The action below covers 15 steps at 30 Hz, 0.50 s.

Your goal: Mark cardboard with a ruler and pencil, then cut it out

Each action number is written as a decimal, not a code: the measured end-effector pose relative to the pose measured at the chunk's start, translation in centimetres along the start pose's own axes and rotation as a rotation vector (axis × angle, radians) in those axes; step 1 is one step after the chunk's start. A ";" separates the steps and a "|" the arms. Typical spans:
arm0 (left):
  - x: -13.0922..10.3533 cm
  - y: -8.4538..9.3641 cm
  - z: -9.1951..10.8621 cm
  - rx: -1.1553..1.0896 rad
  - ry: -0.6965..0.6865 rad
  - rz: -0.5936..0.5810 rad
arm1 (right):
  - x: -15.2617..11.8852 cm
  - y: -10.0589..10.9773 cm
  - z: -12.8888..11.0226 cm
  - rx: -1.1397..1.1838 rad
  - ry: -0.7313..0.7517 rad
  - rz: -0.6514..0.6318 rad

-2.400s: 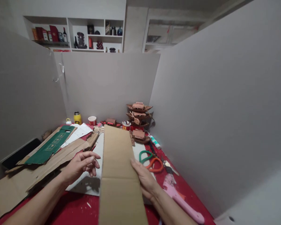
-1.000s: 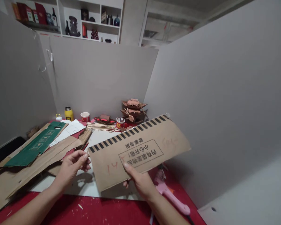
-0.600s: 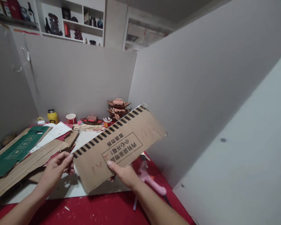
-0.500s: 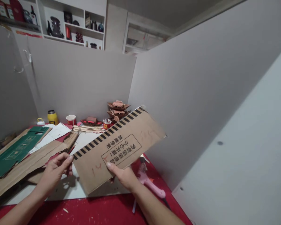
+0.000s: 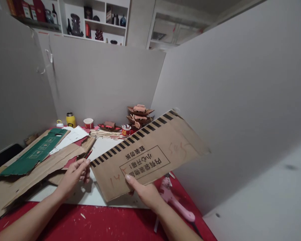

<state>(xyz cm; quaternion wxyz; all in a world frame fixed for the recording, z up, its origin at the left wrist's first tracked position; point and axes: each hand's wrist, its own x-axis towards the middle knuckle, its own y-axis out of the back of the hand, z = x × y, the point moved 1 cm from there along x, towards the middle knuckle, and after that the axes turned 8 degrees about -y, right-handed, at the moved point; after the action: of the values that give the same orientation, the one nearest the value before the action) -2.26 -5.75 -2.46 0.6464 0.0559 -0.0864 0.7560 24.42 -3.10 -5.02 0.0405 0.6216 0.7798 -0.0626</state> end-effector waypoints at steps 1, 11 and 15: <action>0.0 0.0 0.0 0.005 -0.004 -0.004 | 0.0 -0.1 -0.1 -0.033 0.004 0.044; -0.3 -1.0 -1.3 0.016 -0.055 0.042 | -0.8 -1.4 0.2 0.012 0.150 0.053; -0.6 -1.8 -2.2 0.000 -0.015 0.058 | -1.0 -2.4 1.5 -0.045 -0.002 0.182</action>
<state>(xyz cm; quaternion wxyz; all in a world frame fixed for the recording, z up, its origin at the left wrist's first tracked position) -0.35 -5.67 -4.60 0.6236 0.0589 -0.0929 0.7739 22.25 -4.80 -6.21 0.0605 0.6890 0.7211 -0.0418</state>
